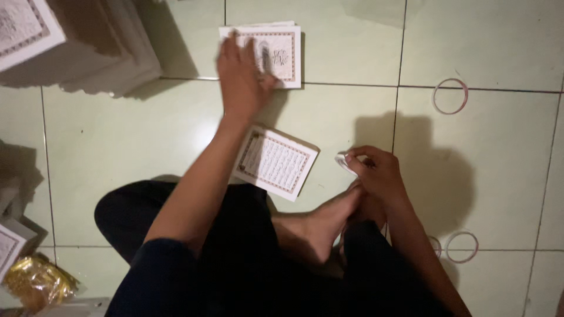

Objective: The person applies white adhesive strips to the edges of paper cards by hand, then stacks the completed cards.

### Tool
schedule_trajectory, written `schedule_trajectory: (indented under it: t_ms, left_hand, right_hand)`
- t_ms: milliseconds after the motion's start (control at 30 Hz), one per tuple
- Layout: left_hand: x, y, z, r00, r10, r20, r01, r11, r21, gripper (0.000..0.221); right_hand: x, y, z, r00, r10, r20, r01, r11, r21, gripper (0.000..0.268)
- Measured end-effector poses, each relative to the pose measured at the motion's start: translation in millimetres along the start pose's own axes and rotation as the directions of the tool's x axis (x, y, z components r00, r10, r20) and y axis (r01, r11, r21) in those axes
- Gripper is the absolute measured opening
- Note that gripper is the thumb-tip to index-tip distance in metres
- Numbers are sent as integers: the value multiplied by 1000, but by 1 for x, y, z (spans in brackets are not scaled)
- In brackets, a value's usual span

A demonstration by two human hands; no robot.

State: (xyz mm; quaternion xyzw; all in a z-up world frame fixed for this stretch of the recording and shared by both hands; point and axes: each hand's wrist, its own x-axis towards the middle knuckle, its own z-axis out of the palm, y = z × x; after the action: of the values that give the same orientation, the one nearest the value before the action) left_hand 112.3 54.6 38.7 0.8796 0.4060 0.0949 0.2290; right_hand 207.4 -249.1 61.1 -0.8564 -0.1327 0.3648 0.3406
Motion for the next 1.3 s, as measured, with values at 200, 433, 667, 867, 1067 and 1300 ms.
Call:
schedule_trajectory:
  t_ms: [200,433,667,867,1067,1300]
  left_hand:
    - [-153,6,18,990,126,61,-67,808,-585,48]
    - [-218,33,53,933,-51,356,355,277,-893,32]
    - [-226,47,38,913,-46,405,408,120,-905,40]
    - [-228,50,44,901,2,433,429,129,-894,44]
    - [-223,42,45,884,124,452,423,203,-883,44]
    - [-217,48,17,914,107,392,361,228,-904,22]
  right_hand:
    - [-4,15,9,910,-408,70,399,910,112,14]
    - [-34,-14,26,651,-718,248,732,680,47,19]
    - [-36,0,23,646,-687,333,728,686,3,18]
    - [-42,5,25,669,-664,334,710,704,-20,25]
    - [-48,17,25,799,-523,296,545,838,8,53]
    - [-36,12,12,808,-474,351,449,880,153,52]
